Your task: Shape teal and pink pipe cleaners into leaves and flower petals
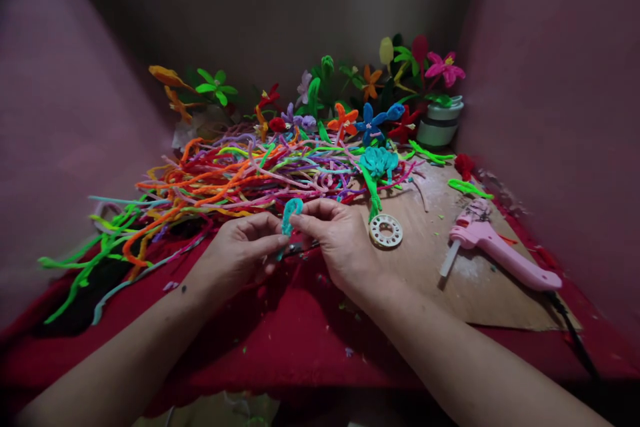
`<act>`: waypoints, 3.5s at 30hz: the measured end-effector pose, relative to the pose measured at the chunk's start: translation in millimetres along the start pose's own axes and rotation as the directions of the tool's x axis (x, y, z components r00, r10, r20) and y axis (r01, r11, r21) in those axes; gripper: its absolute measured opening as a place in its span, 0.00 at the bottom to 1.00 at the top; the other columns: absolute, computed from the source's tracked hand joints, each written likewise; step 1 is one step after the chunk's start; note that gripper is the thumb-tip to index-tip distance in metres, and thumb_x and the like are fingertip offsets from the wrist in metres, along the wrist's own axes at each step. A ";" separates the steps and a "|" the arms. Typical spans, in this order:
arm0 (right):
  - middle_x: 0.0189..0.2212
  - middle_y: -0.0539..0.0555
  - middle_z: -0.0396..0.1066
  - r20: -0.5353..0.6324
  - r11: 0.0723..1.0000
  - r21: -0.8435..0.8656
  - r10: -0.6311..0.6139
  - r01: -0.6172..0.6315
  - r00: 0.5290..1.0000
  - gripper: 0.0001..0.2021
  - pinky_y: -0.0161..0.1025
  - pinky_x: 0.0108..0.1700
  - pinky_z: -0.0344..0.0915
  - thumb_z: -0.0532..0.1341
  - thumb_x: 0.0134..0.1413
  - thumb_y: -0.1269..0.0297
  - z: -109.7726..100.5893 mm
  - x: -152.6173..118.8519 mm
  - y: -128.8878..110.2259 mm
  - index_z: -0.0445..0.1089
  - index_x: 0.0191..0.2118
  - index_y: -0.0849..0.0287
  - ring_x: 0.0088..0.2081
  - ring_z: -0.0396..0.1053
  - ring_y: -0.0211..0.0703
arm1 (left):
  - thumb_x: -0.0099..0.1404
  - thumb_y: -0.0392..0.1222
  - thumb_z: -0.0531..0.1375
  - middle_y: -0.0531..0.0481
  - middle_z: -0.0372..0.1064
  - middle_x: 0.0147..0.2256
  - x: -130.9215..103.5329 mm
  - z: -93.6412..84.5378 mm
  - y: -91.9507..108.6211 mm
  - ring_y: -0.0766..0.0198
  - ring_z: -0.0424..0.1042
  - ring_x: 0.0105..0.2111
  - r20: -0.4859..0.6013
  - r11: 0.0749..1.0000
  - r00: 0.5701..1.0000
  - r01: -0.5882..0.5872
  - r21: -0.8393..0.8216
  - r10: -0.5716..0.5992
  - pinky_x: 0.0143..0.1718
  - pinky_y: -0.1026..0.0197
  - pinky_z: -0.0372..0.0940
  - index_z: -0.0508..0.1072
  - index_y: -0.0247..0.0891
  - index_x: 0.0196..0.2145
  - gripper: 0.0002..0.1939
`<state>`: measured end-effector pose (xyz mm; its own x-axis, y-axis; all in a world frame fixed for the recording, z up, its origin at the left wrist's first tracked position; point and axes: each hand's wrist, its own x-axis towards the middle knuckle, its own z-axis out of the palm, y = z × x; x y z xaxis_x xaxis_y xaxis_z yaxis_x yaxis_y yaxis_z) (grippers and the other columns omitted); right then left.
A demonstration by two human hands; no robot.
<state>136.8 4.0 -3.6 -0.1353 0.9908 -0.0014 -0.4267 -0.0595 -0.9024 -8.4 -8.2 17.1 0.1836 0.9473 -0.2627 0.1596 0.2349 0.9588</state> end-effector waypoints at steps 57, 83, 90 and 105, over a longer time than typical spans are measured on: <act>0.24 0.49 0.67 0.172 0.490 -0.739 -0.525 0.462 0.833 0.06 0.34 0.32 0.60 0.57 0.48 0.74 3.1 -15.0 0.6 0.67 0.26 0.59 0.28 0.64 0.36 | 0.54 0.40 0.60 0.55 0.66 0.13 -0.8 6.2 -8.5 0.70 0.60 0.09 0.009 0.983 0.999 -0.044 -0.179 0.047 0.09 0.70 0.55 0.62 0.36 0.27 0.09; 0.18 0.49 0.66 0.138 0.991 -0.042 0.130 -0.125 0.982 0.11 0.34 0.24 0.62 0.66 0.41 0.60 -5.8 4.5 4.3 0.69 0.24 0.63 0.20 0.63 0.33 | 0.54 0.39 0.63 0.52 0.69 0.19 8.4 0.4 -14.9 0.72 0.64 0.15 0.018 0.953 0.997 -0.065 -0.296 0.074 0.14 0.71 0.60 0.70 0.33 0.32 0.08; 0.20 0.46 0.66 0.060 0.998 -0.004 0.067 -0.067 0.996 0.13 0.32 0.21 0.60 0.68 0.38 0.62 -6.8 8.0 -1.2 0.68 0.32 0.60 0.19 0.62 0.31 | 0.55 0.40 0.62 0.53 0.68 0.18 10.0 0.8 -17.9 0.73 0.63 0.14 0.103 0.971 0.993 -0.034 -0.238 0.060 0.15 0.71 0.60 0.68 0.33 0.28 0.07; 0.15 0.46 0.63 -0.028 0.992 0.096 0.090 -0.087 0.996 0.10 0.32 0.19 0.58 0.63 0.42 0.61 2.2 1.9 3.4 0.64 0.23 0.61 0.16 0.60 0.32 | 0.58 0.39 0.58 0.51 0.68 0.24 6.5 -4.7 -7.6 0.66 0.69 0.21 0.281 0.967 0.929 -0.256 0.012 0.242 0.23 0.63 0.67 0.66 0.34 0.28 0.06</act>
<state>133.1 5.4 -5.8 -0.1483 0.9844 -0.0948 -0.4970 -0.1571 -0.8534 -13.0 -2.8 8.6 0.4816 0.8754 -0.0418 0.1186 -0.0179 0.9928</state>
